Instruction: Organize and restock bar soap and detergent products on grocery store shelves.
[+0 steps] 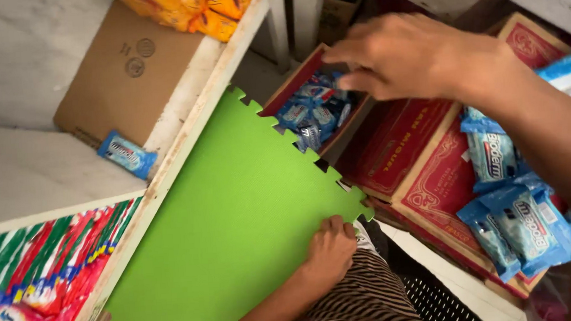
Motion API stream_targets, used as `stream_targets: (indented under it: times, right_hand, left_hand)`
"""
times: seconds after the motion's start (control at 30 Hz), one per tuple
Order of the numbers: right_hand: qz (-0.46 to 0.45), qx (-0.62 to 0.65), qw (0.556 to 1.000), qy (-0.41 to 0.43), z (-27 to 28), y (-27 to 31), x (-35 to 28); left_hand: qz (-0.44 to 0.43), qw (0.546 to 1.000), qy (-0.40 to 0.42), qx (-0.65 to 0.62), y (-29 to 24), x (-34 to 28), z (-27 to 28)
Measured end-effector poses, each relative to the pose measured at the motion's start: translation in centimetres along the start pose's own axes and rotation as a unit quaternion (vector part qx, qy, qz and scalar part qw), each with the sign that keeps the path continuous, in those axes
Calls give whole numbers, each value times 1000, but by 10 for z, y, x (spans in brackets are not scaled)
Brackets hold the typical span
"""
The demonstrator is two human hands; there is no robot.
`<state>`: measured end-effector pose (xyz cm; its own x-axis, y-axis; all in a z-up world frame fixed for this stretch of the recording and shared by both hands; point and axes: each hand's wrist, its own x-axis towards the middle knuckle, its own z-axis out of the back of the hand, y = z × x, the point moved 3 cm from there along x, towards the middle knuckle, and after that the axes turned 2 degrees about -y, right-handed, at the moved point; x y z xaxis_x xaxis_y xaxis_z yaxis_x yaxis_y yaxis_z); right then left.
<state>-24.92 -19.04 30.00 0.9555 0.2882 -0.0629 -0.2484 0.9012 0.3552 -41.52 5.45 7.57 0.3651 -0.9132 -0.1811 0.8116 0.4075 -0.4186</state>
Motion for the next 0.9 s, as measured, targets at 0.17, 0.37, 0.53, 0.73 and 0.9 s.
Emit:
stream_targets:
  times: [0.17,0.37,0.53,0.73,0.9]
  right_hand:
    - [45,-45,998,1,-4,3,-21]
    - [-99,-100,986,91,-26,-22,-53]
    - [-121,-58,989,67,-33,-11,-47]
    - [-75,-21,990,119,-40,41,-2]
    - [-49,-28,981,183,-59,73,29]
  left_hand:
    - [41,998,-34,-34,13,-3,1]
    - [59,963,-82,-250,71,-27,42]
    - [90,927,-233,-281,157,-53,63]
    - [242,852,-440,-151,310,-58,110]
    - [475,796,-370,-69,366,-36,137]
